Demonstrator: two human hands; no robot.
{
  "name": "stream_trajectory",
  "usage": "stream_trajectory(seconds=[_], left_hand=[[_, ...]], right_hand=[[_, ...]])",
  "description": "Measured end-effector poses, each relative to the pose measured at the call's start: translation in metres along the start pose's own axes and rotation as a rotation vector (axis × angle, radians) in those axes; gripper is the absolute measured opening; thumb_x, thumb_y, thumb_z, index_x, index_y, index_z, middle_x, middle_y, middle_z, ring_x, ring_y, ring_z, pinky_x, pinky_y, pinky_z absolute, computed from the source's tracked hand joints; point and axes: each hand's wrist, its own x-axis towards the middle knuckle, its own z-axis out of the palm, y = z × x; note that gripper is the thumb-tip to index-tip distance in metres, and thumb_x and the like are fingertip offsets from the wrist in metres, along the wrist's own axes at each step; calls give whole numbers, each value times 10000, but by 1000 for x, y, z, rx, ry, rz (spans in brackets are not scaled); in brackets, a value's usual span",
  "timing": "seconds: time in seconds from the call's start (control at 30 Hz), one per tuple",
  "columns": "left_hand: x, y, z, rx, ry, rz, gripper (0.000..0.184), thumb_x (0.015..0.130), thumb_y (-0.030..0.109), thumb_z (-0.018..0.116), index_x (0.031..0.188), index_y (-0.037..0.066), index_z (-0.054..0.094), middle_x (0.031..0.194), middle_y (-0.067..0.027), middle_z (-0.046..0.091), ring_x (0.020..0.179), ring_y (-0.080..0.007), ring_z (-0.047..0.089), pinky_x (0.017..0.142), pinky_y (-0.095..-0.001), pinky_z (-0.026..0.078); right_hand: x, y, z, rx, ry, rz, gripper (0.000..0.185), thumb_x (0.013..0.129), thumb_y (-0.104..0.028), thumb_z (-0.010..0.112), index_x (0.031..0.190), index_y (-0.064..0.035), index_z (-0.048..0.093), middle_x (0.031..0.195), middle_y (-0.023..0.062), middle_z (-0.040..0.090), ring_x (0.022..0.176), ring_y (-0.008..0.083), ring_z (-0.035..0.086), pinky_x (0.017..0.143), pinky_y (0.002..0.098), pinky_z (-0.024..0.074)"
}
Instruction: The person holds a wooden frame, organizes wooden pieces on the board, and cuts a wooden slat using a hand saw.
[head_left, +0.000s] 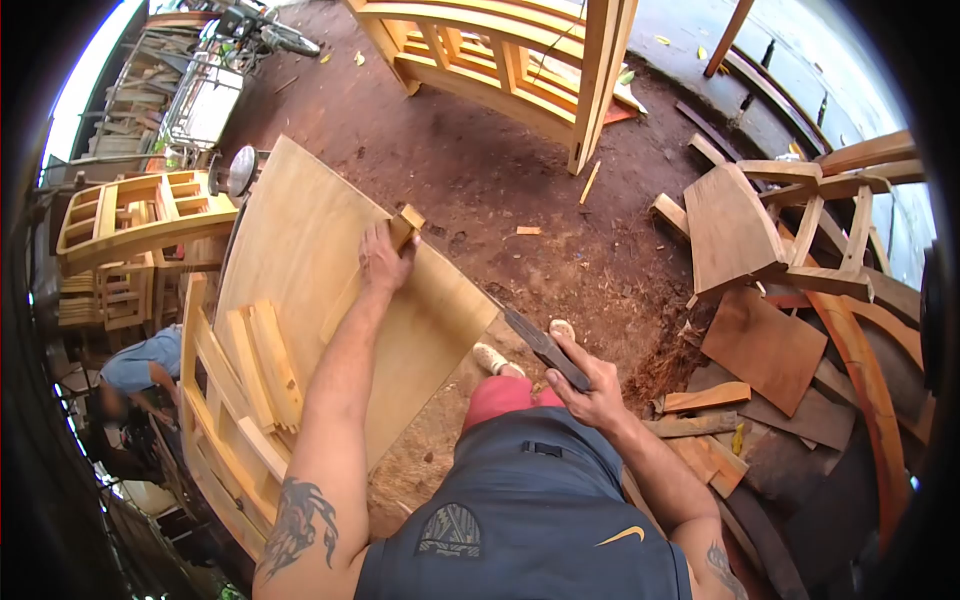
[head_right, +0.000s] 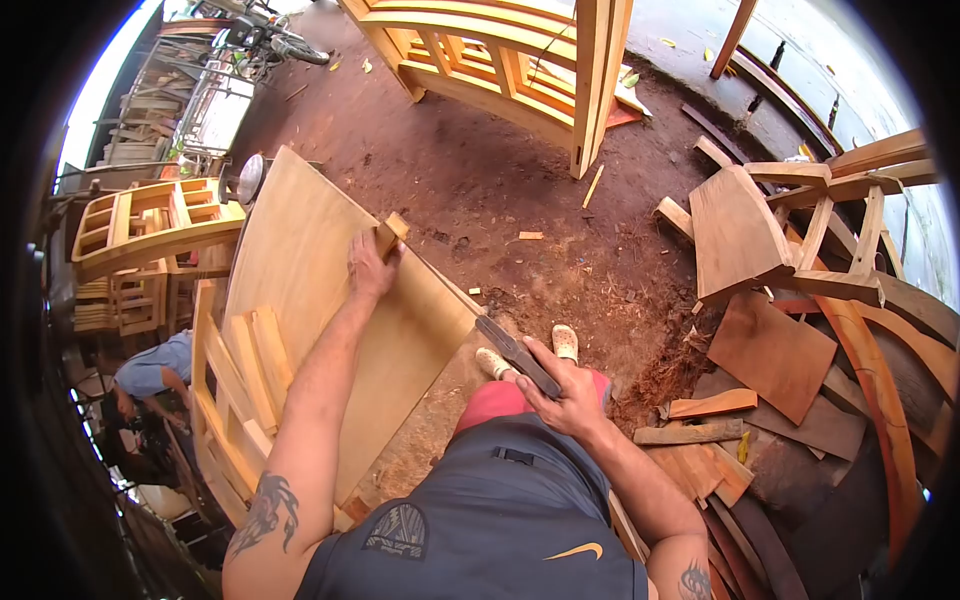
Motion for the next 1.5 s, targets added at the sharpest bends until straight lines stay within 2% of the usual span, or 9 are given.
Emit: stream_trajectory(seconds=[0.3, 0.4, 0.6, 0.7, 0.9, 1.23, 1.37, 1.43, 1.5], left_hand=[[-1, 2, -4, -21, 39, -10, 593, 850, 476, 761, 1171, 6, 597, 1110, -209, 579, 1059, -412, 559, 929, -522, 466], [0, 7, -6, -14, 31, -20, 570, 840, 424, 792, 1175, 2, 605, 1108, -197, 578, 1059, -400, 566, 925, -512, 476], [1, 5, -5, -22, 18, -29, 526, 827, 426, 797, 1118, 30, 609, 1079, -184, 580, 1035, -403, 565, 903, -515, 472], [2, 5, -5, -22, 26, -29, 537, 825, 425, 800, 1125, 22, 612, 1078, -186, 584, 1030, -403, 570, 901, -510, 477], [1, 10, -11, -27, 29, -34, 547, 821, 406, 807, 1145, 10, 614, 1108, -192, 584, 1040, -404, 574, 908, -509, 481], [-1, 6, -10, -58, 30, -47, 524, 812, 399, 830, 1131, 42, 617, 1075, -188, 593, 1018, -412, 581, 879, -530, 484], [1, 9, -8, -84, 51, -59, 531, 803, 403, 839, 1130, 45, 623, 1075, -183, 593, 1027, -404, 584, 887, -523, 488], [1, 12, -13, -79, 19, -77, 534, 802, 403, 838, 1132, 45, 619, 1081, -183, 593, 1034, -400, 582, 890, -521, 488], [1, 13, -15, -73, 4, -90, 546, 805, 400, 833, 1152, 41, 611, 1096, -183, 589, 1053, -395, 579, 903, -519, 489]], right_hand=[[-34, -8, -34, -38, 13, -99, 587, 894, -141, 787, 1433, -33, 581, 1023, 196, 763, 879, 292, 776, 771, 363, 592], [1, -6, -9, -26, -13, -10, 582, 893, -145, 790, 1428, -44, 587, 1010, 195, 764, 874, 293, 778, 754, 365, 595], [51, -1, 22, -9, -8, -85, 580, 889, -155, 797, 1421, -50, 592, 1020, 202, 761, 869, 302, 777, 727, 370, 601], [31, -12, 10, -2, 0, -54, 546, 907, -125, 780, 1410, -18, 597, 1101, 214, 757, 992, 280, 775, 832, 343, 595], [-43, -25, -45, -78, -34, -29, 612, 881, -145, 792, 1443, -47, 571, 1088, 204, 758, 948, 338, 773, 811, 381, 609], [120, -10, 82, -38, 15, -82, 547, 917, -288, 764, 1420, -154, 594, 990, 236, 739, 851, 403, 744, 719, 449, 597], [75, -7, 55, -7, 26, -106, 563, 911, -233, 775, 1425, -97, 587, 1022, 219, 751, 859, 378, 763, 732, 422, 604], [29, -16, 16, -68, -69, 4, 574, 898, -129, 787, 1423, -21, 582, 1153, 224, 745, 1024, 316, 765, 855, 373, 600], [-13, -27, -17, -103, -50, -15, 576, 893, -110, 785, 1421, -5, 581, 1194, 230, 734, 1051, 316, 760, 892, 367, 592]])
